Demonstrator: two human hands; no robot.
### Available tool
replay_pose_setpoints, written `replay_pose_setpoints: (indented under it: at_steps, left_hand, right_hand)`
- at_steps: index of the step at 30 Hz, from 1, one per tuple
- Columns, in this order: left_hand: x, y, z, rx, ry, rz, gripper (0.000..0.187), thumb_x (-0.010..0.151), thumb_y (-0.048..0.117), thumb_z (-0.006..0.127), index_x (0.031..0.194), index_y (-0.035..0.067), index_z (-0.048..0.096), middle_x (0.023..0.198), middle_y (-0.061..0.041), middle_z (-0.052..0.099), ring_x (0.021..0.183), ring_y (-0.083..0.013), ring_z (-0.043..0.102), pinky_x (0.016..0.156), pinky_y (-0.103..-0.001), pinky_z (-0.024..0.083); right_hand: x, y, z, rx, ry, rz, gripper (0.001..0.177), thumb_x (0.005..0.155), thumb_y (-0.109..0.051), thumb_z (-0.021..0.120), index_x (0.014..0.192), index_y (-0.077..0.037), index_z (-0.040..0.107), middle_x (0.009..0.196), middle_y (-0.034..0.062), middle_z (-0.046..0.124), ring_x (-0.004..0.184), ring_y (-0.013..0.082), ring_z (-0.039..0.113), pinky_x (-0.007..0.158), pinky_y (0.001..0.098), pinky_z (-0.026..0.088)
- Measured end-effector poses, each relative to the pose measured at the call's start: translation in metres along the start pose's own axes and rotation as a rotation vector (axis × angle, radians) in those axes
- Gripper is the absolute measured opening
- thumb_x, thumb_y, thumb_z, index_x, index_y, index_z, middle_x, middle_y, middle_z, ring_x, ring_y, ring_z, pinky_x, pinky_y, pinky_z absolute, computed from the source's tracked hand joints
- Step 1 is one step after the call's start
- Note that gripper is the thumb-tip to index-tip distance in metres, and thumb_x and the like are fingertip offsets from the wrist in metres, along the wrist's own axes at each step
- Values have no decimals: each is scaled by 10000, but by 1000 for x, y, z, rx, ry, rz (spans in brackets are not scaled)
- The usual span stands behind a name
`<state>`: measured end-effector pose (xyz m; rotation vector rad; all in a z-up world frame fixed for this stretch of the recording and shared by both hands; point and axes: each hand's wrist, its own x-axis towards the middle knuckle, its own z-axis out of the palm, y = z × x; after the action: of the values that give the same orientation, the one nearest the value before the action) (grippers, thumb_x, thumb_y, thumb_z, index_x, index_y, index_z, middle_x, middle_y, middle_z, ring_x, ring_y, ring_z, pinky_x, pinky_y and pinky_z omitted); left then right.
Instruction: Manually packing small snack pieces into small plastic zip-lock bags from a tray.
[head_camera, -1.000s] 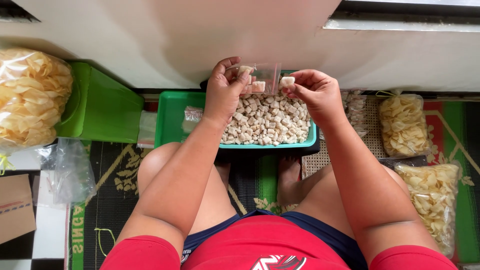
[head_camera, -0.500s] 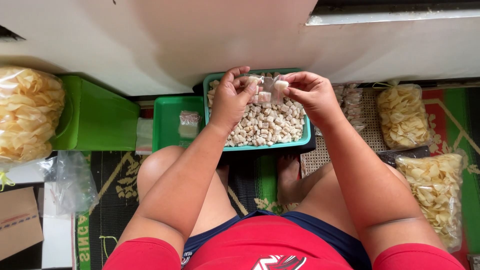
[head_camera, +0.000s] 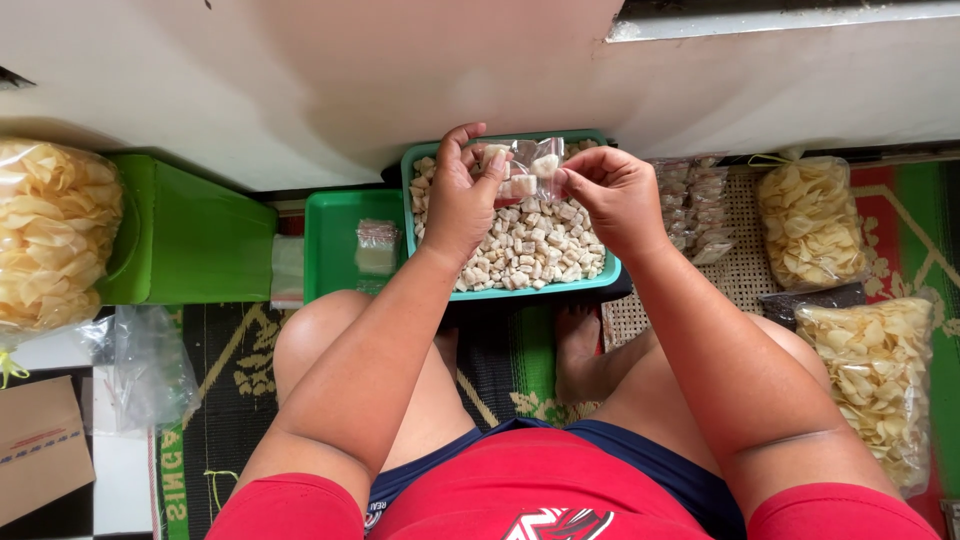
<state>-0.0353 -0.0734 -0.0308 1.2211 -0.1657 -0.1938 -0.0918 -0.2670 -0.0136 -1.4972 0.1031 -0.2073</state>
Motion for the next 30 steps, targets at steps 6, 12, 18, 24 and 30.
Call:
replay_pose_setpoints:
  at_steps: [6,12,18,24,30]
  left_hand:
    - [3,-2,-3,-60,-28,-19,391,1045,61,614,1385,109,426,1082,-158,675,914,-307,776,753,-428,721]
    - [6,-8,-14,-11,-64,-1,428,1032,53,648,1390,108,420,1063,-126,652,928,-264,762,759,-442,720]
    - [1,-2,-6,-82,-59,-30,467,1011,53,681,1394,103,418,1068,-116,652,906,-245,751,746,-453,734]
    - [-1,7,-7,62,-48,-16,540,970,76,750,1402,118,429,1047,-55,633,894,-127,712,758,-307,715]
    - [1,1,-10,96,-52,-14,563,954,62,772,1404,128,441,1044,-55,639,904,-133,716,754,-284,700]
  right_hand:
    - [-3,-1,3,-38,14,-58,132,912,70,776,1034,25,754,817,100,705,761,83,667,750,246,589]
    - [-3,-4,2,-152,-45,-174,243,901,144,653,1066,14,776,895,116,637,847,112,592,779,302,540]
    - [-4,-6,7,-131,-67,-163,284,913,129,614,1110,2,774,887,103,625,840,119,586,777,289,522]
    - [-9,-18,21,-78,-30,-137,259,934,89,675,1159,-4,762,910,75,653,850,61,575,782,242,517]
    - [-9,-12,18,-124,-78,-137,268,918,102,634,1119,-6,776,868,63,589,832,75,513,773,253,473]
